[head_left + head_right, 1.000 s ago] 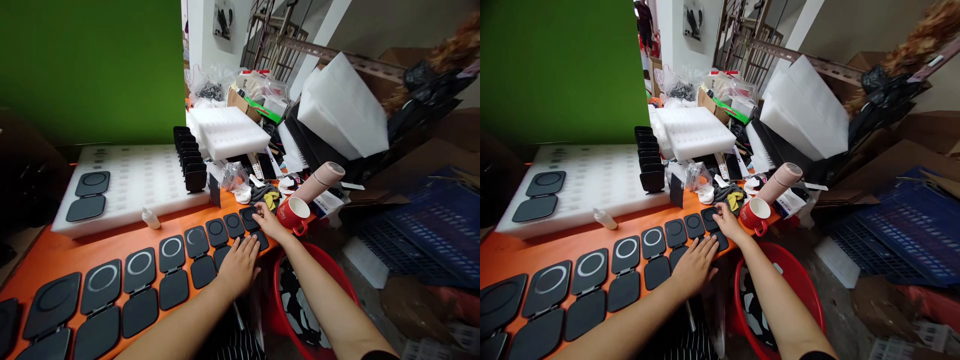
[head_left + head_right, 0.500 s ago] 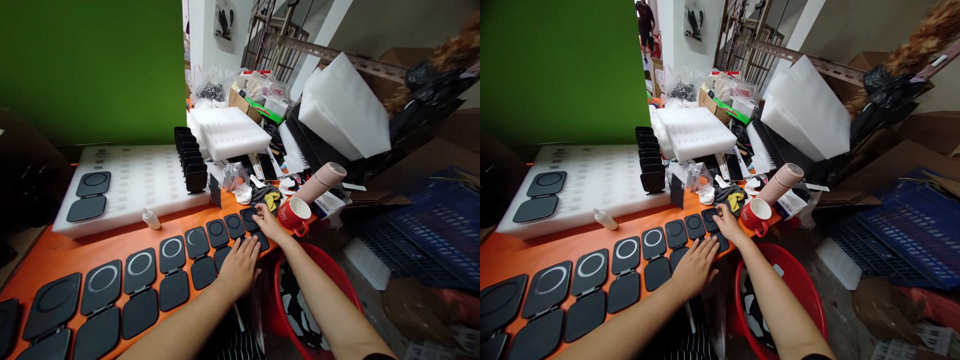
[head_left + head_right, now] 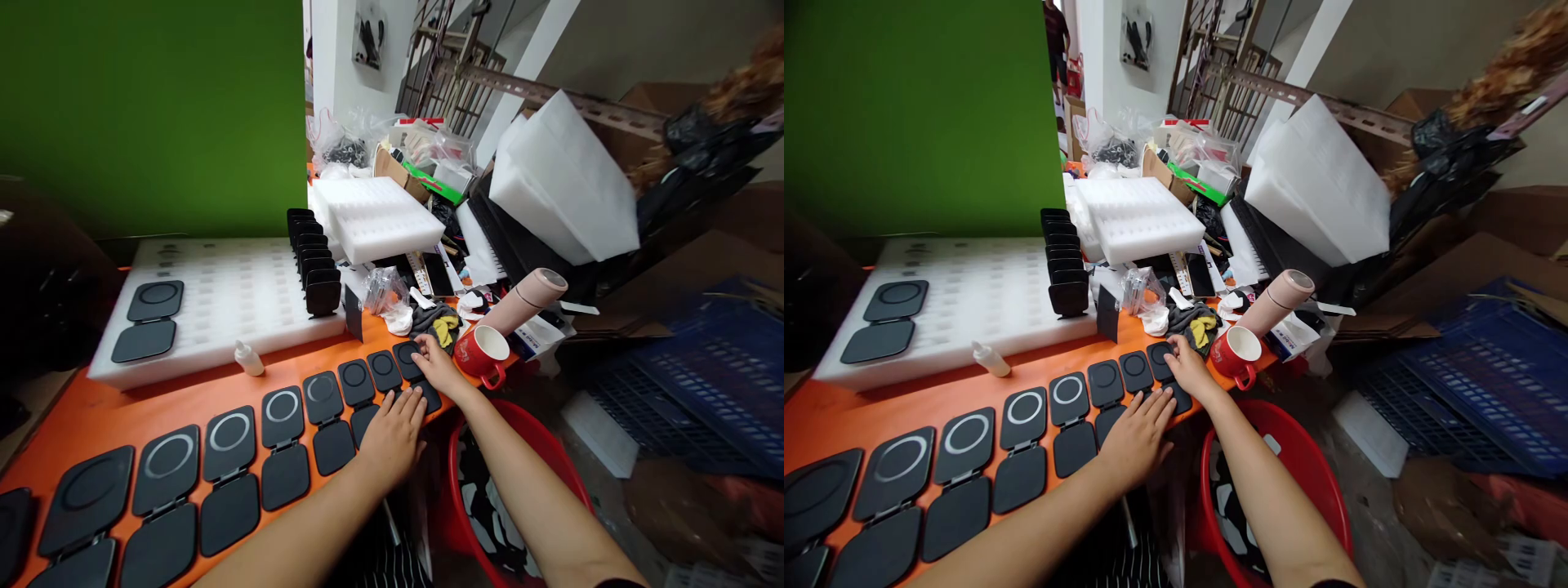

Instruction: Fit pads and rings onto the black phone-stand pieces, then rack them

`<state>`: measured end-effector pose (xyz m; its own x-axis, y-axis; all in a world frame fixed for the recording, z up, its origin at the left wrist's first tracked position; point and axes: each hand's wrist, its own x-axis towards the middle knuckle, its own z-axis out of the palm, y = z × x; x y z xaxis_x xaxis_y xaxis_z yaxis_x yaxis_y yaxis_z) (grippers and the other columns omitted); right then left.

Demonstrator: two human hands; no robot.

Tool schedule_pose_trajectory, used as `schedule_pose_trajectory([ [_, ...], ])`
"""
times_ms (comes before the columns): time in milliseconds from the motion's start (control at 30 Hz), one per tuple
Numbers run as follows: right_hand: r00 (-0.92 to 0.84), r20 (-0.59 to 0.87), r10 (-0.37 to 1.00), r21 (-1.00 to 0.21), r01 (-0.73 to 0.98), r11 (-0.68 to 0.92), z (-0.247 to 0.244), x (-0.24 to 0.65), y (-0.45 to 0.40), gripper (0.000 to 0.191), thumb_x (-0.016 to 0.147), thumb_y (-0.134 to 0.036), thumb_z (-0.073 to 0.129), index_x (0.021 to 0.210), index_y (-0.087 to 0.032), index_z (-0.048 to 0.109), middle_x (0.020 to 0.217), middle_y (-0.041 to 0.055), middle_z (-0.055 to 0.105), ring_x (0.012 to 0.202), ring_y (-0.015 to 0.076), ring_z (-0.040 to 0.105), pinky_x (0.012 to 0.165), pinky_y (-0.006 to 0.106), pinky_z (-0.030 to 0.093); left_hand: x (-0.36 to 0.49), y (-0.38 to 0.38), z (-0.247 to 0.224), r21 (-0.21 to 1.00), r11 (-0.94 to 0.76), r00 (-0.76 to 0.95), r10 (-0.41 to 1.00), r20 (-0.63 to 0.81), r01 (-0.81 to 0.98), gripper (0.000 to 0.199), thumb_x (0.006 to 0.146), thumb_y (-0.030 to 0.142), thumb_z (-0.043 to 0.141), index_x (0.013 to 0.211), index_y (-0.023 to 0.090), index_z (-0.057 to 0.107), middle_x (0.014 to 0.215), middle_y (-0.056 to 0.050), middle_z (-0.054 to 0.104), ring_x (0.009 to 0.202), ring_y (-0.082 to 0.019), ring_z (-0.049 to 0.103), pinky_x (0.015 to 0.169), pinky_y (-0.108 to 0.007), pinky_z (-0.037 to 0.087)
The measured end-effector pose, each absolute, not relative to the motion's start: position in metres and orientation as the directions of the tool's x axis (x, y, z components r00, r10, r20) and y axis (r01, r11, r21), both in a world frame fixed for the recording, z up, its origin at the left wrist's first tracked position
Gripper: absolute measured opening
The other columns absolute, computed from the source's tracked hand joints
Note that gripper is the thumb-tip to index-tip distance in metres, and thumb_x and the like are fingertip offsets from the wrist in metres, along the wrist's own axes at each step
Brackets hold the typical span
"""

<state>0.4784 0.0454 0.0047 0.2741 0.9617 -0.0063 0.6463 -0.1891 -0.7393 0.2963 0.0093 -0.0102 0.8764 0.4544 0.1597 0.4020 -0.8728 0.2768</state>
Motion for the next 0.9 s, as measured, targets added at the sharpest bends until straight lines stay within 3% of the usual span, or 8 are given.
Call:
schedule_pose_trajectory([
  [233, 0.246, 0.000, 0.969, -0.590, 0.783, -0.199, 0.016, 0.471, 0.047, 0.028, 0.082, -0.019, 0.048, 0.110, -0.019, 0.047, 0.094, 0.0061, 0.059, 0.088, 0.0190, 0.058, 0.079, 0.033, 0.045, 0.296, 0.010, -0.011, 0.277, -0.875, 0.879, 0.449, 0.157, 0.398, 0.059, 0.088, 0.044, 0.044, 0.138, 0.013, 0.037, 0.147, -0.009, 0.035, 0.132, -0.025, 0.035, 0.109, -0.044, 0.026],
  [400, 0.179, 0.025, 0.984, -0.412, 0.898, -0.153, 0.019, 0.466, 0.045, 0.027, 0.086, -0.014, 0.046, 0.113, -0.016, 0.048, 0.107, 0.0110, 0.061, 0.100, 0.0209, 0.057, 0.087, 0.034, 0.043, 0.296, 0.011, -0.013, 0.277, -0.877, 0.884, 0.442, 0.152, 0.392, 0.058, 0.089, 0.043, 0.041, 0.138, 0.013, 0.037, 0.147, -0.011, 0.034, 0.133, -0.025, 0.033, 0.110, -0.044, 0.025],
  [467, 0.153, 0.036, 0.988, -0.317, 0.939, -0.134, 0.017, 0.462, 0.044, 0.027, 0.088, -0.016, 0.044, 0.115, -0.016, 0.048, 0.112, 0.0128, 0.059, 0.105, 0.0227, 0.055, 0.090, 0.036, 0.041, 0.296, 0.011, -0.013, 0.280, -0.878, 0.886, 0.440, 0.146, 0.389, 0.057, 0.090, 0.042, 0.040, 0.138, 0.013, 0.037, 0.147, -0.011, 0.034, 0.133, -0.024, 0.033, 0.110, -0.044, 0.025],
  [567, 0.246, 0.046, 0.968, -0.190, 0.954, -0.233, 0.016, 0.454, 0.047, 0.032, 0.091, -0.029, 0.045, 0.120, -0.014, 0.047, 0.118, 0.0178, 0.056, 0.111, 0.0280, 0.051, 0.092, 0.040, 0.039, 0.295, 0.011, -0.010, 0.286, -0.876, 0.888, 0.439, 0.135, 0.389, 0.055, 0.091, 0.042, 0.037, 0.138, 0.014, 0.037, 0.147, -0.011, 0.035, 0.133, -0.024, 0.033, 0.110, -0.043, 0.025],
  [633, 0.342, 0.015, 0.940, -0.176, 0.926, -0.334, 0.017, 0.449, 0.054, 0.038, 0.092, -0.037, 0.044, 0.122, -0.014, 0.046, 0.117, 0.0205, 0.056, 0.109, 0.0300, 0.052, 0.090, 0.041, 0.040, 0.295, 0.011, -0.008, 0.291, -0.874, 0.890, 0.438, 0.128, 0.388, 0.055, 0.091, 0.041, 0.036, 0.138, 0.014, 0.037, 0.147, -0.010, 0.035, 0.133, -0.024, 0.033, 0.110, -0.042, 0.024],
  [733, 0.415, -0.067, 0.907, -0.219, 0.881, -0.419, 0.019, 0.446, 0.068, 0.031, 0.095, -0.034, 0.036, 0.113, -0.014, 0.051, 0.105, 0.0215, 0.061, 0.099, 0.0297, 0.059, 0.084, 0.040, 0.041, 0.294, 0.011, -0.006, 0.305, -0.872, 0.893, 0.434, 0.120, 0.383, 0.056, 0.090, 0.039, 0.038, 0.139, 0.013, 0.036, 0.148, -0.011, 0.033, 0.134, -0.024, 0.032, 0.111, -0.044, 0.023],
  [900, 0.424, -0.074, 0.902, -0.301, 0.853, -0.426, 0.022, 0.455, 0.078, 0.031, 0.096, -0.030, 0.029, 0.102, -0.015, 0.056, 0.090, 0.0166, 0.066, 0.088, 0.0272, 0.063, 0.077, 0.037, 0.043, 0.291, 0.010, -0.003, 0.379, -0.852, 0.892, 0.433, 0.126, 0.361, 0.058, 0.087, 0.037, 0.044, 0.139, 0.011, 0.036, 0.148, -0.012, 0.031, 0.136, -0.025, 0.029, 0.111, -0.046, 0.022],
])
